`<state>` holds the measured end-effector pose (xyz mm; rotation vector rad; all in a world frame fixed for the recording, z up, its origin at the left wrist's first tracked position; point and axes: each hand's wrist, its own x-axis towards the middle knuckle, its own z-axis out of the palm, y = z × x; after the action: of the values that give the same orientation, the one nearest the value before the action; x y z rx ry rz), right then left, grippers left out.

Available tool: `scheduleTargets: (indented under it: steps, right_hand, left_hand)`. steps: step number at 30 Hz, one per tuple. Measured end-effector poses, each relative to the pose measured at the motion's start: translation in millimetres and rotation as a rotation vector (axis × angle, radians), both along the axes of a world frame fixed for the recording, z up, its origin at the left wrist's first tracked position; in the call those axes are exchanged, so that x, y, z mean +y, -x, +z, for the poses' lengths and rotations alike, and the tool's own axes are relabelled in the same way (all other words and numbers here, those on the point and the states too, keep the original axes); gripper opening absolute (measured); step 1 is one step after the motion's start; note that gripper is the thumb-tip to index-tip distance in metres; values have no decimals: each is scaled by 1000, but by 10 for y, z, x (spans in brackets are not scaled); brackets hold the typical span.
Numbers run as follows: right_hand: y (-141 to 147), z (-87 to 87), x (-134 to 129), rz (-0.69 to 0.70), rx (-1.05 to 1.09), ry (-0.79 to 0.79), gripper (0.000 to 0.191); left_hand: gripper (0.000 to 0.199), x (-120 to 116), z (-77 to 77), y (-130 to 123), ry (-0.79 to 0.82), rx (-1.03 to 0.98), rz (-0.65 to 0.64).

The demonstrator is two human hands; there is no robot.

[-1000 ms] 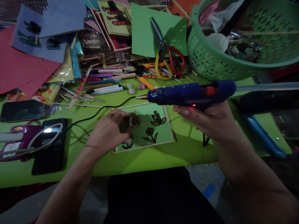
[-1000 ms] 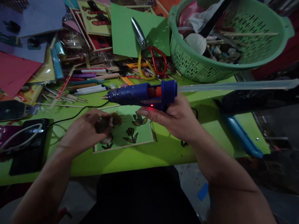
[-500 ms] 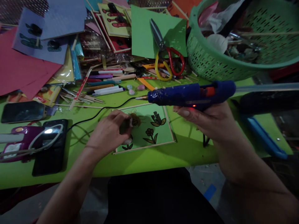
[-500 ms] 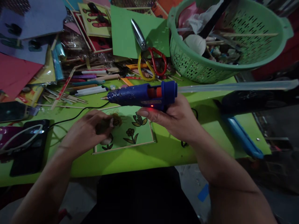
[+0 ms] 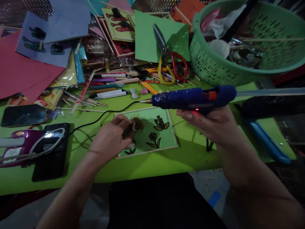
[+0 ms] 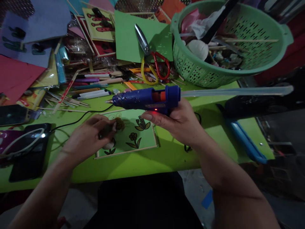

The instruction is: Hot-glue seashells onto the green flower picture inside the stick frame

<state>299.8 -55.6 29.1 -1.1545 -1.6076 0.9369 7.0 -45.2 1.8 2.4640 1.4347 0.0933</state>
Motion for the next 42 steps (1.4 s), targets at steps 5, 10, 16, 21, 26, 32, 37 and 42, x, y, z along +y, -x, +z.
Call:
scheduleTargets:
  steps: [5,10,16,21,26,32,37,42]
  right_hand:
    - [2,21,3,-8,-18,10,25]
    - [-7,16,-4,-12,-22,9,23]
    - [-6,10,-17,-49,-31,12,20]
    - [-15,3,-10,-73,-26,18,20]
    - [-37,-30,10,-90,-36,8,20]
    - [-80,-64,20,-105,-61,27,18]
    - [-124,-87,29,-131,-86,58,21]
    - [-148,-50,71,-133,-93,105,35]
  left_hand:
    - [30,-4,-5,-17,13,33,6]
    - [31,-27,-7,-3,9,17,42]
    - [46,-37,40,44,61,-23,100]
    - [34,-31,47,87,80,-112,75]
    - [32,-21,18,86,77,-209,35]
    - [29,11,-10,109,58,-200,-27]
    - [26,17,-35,132,29,-192,-67]
    - [23,5,-99,157,-8,-230,-68]
